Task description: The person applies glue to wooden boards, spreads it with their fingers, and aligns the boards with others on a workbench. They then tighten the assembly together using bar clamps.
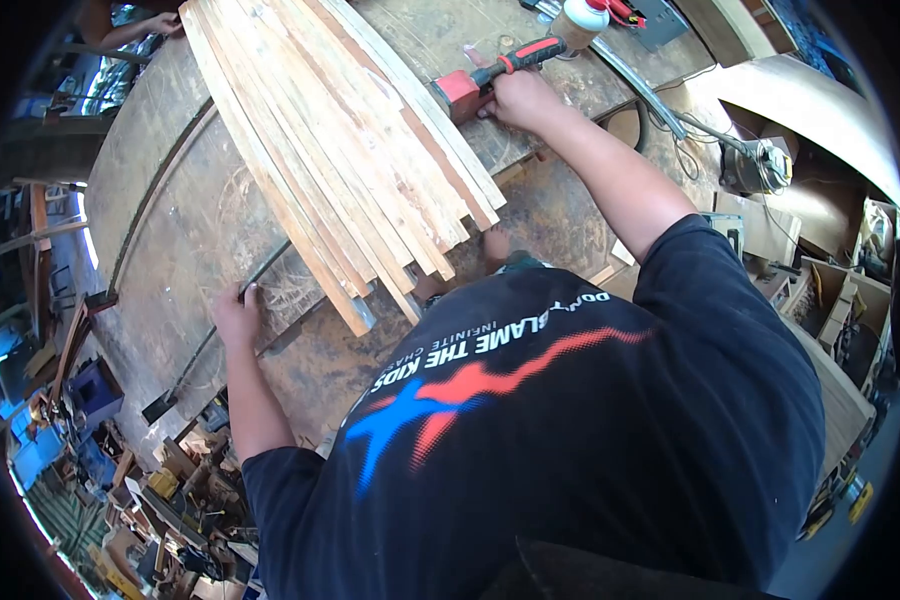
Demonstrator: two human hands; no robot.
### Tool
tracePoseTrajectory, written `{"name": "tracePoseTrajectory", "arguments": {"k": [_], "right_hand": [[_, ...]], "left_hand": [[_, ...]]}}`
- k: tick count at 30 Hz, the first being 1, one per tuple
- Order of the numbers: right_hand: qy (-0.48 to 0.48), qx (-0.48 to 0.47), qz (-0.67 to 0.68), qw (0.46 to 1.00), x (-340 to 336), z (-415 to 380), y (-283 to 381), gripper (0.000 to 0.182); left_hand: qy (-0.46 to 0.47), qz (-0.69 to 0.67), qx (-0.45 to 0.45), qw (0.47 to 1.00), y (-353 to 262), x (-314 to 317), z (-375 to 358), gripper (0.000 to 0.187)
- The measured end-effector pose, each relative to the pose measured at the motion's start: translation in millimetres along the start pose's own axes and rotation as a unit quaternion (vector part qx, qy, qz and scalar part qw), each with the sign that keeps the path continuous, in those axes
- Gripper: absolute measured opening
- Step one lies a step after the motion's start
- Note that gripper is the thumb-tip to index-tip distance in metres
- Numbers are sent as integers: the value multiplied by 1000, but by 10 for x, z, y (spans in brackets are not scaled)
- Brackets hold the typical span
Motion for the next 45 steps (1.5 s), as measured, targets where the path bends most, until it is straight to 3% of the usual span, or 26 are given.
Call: {"name": "tracePoseTrajectory", "arguments": {"k": [4, 7, 11, 14, 18, 20, 21, 26, 29, 30, 31, 33, 36, 37, 40, 44, 45], "right_hand": [[-38, -24, 21, 999, -13, -202, -35, 91], [26, 9, 34, 999, -130, -250, 29, 91], [10, -57, 61, 996, -133, -382, 5, 88], [-9, -49, 51, 997, -48, -423, -68, 85], [73, 14, 61, 995, 160, -745, -82, 80], [38, 18, 60, 997, -3, -452, -123, 77], [-24, -34, 67, 997, -102, -495, -63, 76], [26, 5, 46, 999, -151, -511, -17, 85], [64, 23, 27, 997, -103, -480, -26, 81], [77, 15, -5, 997, -76, -514, -37, 68], [89, 5, -37, 995, -47, -548, -49, 57], [9, -43, -50, 998, -264, -729, 41, 52], [-26, -32, 26, 999, -618, -1090, 199, 47], [-22, -13, 68, 997, -720, -1206, 256, 46], [-5, -76, 191, 979, -889, -1415, 511, 48], [-119, -191, 251, 942, -1247, -1082, 868, 40], [-47, -109, 313, 942, -1305, -894, 865, 40]], "left_hand": [[-2, 4, -2, 1000, 90, 113, -82, 31], [7, -13, -40, 999, 25, 78, -122, 33], [28, 9, -51, 998, 157, 245, -183, 36], [30, -1, -53, 998, 107, 225, -226, 35], [79, 19, -69, 994, 86, 251, -350, 26], [16, 3, -36, 999, 43, 143, -201, 20], [0, -4, -44, 999, 22, 117, -223, 21], [9, -2, -66, 998, -138, -45, -280, 26], [29, -14, -81, 996, -129, -57, -284, 28], [41, -21, -88, 995, -132, -35, -303, 29], [31, -13, -86, 996, -160, -37, -327, 30], [11, 5, -80, 997, -227, -69, -344, 35], [-220, 2, -23, 975, -450, -116, -507, 44], [-248, -62, -41, 966, -644, -228, -582, 43], [-238, -251, -79, 935, -826, -94, -660, 39], [-200, -438, -155, 863, -1072, 64, -590, 31], [-222, -428, -140, 865, -1067, 16, -581, 33]]}}
Point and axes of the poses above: each hand's wrist, its own z-axis towards the middle knuckle, its own x-axis out of the palm, y = z × x, the point moved 7 cm from there along z, towards the middle knuckle, and after that the axes turned 6 degrees about x, right-handed, at the moved point
